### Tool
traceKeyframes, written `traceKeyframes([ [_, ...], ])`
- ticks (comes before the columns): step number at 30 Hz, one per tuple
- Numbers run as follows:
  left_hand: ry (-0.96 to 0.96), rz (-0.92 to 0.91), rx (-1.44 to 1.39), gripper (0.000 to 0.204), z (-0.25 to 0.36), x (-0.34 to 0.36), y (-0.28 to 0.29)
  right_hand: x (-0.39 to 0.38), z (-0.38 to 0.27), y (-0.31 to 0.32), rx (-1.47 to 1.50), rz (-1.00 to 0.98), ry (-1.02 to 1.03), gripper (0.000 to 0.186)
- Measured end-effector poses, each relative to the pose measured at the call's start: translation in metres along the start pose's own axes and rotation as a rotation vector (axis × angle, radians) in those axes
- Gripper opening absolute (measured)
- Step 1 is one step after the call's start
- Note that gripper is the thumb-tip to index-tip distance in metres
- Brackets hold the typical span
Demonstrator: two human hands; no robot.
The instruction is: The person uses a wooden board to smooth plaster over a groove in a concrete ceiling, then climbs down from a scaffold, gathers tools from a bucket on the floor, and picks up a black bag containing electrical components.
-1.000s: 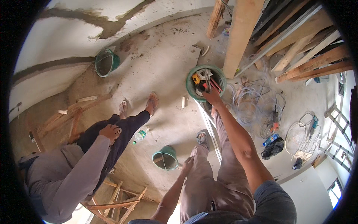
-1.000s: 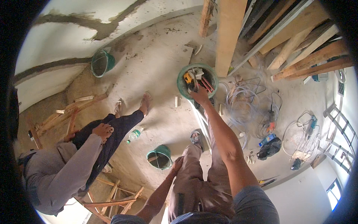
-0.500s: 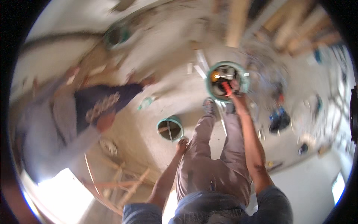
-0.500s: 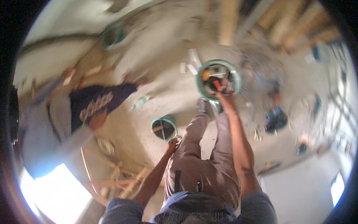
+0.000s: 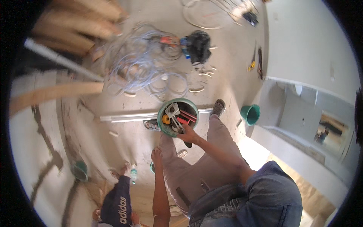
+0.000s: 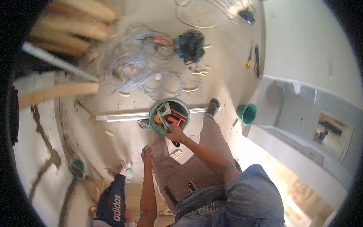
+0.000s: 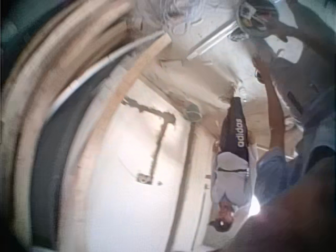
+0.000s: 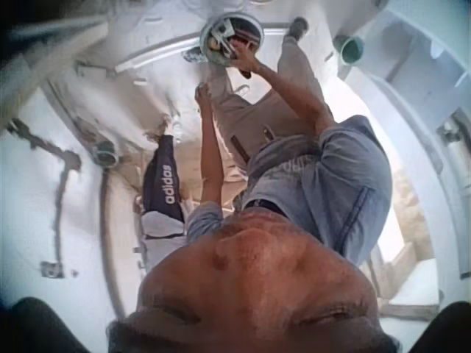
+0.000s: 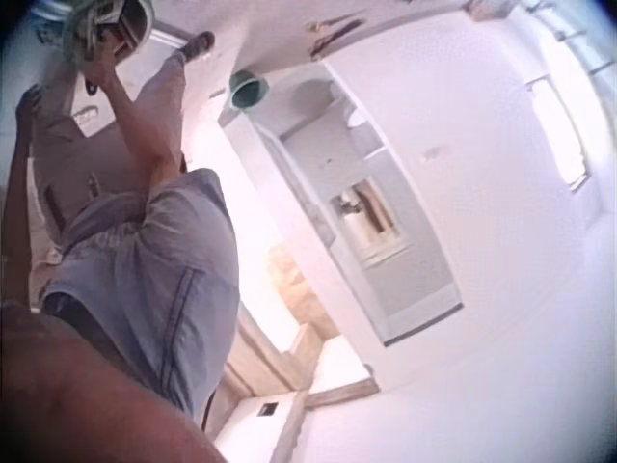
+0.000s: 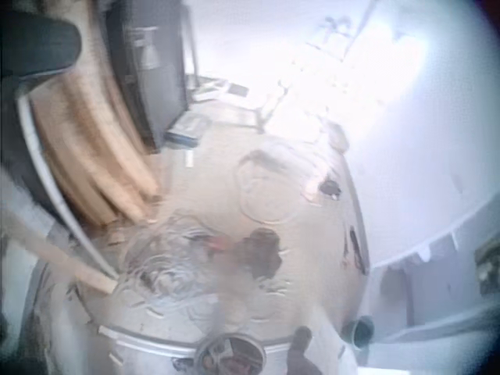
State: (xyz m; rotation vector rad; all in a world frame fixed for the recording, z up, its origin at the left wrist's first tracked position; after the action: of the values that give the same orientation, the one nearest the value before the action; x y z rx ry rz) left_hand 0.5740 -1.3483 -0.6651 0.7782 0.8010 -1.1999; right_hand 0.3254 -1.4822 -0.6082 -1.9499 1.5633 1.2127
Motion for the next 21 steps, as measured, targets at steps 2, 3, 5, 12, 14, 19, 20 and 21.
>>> traceKeyframes([
  [2, -0.030, -0.136, 0.012, 0.052, 0.032, 0.012, -0.070, -0.011, 0.035, 0.032, 0.019, 0.053, 0.008, 0.049],
  [3, -0.007, -0.232, 0.021, 0.054, 0.031, 0.016, -0.112, -0.015, 0.044, 0.053, 0.019, 0.042, 0.074, 0.053],
  [5, 0.045, -0.415, 0.041, 0.058, 0.023, 0.022, -0.202, -0.033, 0.065, 0.097, 0.169, 0.109, 0.128, 0.060],
  [12, 0.205, -0.554, -0.293, 0.038, 0.051, -0.065, -0.478, -0.083, 0.125, 0.272, 0.479, 0.138, 0.152, 0.066],
  [14, 0.217, -0.546, -0.278, 0.045, 0.064, -0.085, -0.539, -0.092, 0.140, 0.328, 0.659, 0.116, 0.105, 0.060],
  [19, 0.071, -0.430, -0.253, 0.053, 0.133, -0.122, -0.702, -0.120, 0.152, 0.518, 0.441, 0.346, 0.347, 0.061],
  [20, 0.147, -0.404, -0.244, 0.055, 0.142, -0.121, -0.727, -0.130, 0.157, 0.575, 0.504, 0.475, 0.349, 0.057],
  [21, 0.223, -0.379, -0.234, 0.058, 0.150, -0.120, -0.750, -0.148, 0.166, 0.626, 0.394, 0.577, 0.210, 0.052],
])
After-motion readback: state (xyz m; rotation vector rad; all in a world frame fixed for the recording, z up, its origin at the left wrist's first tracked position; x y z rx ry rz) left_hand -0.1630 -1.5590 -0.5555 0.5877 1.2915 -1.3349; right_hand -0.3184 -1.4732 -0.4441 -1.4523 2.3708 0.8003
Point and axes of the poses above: each hand's wrist, its own x-axis towards the middle knuckle, its own y-axis out of the back of the hand, z = x × y, the point moved 8 cm from there along x, towards the middle knuckle, and after that the axes turned 3 degrees about -y, right-handed, at the moved point
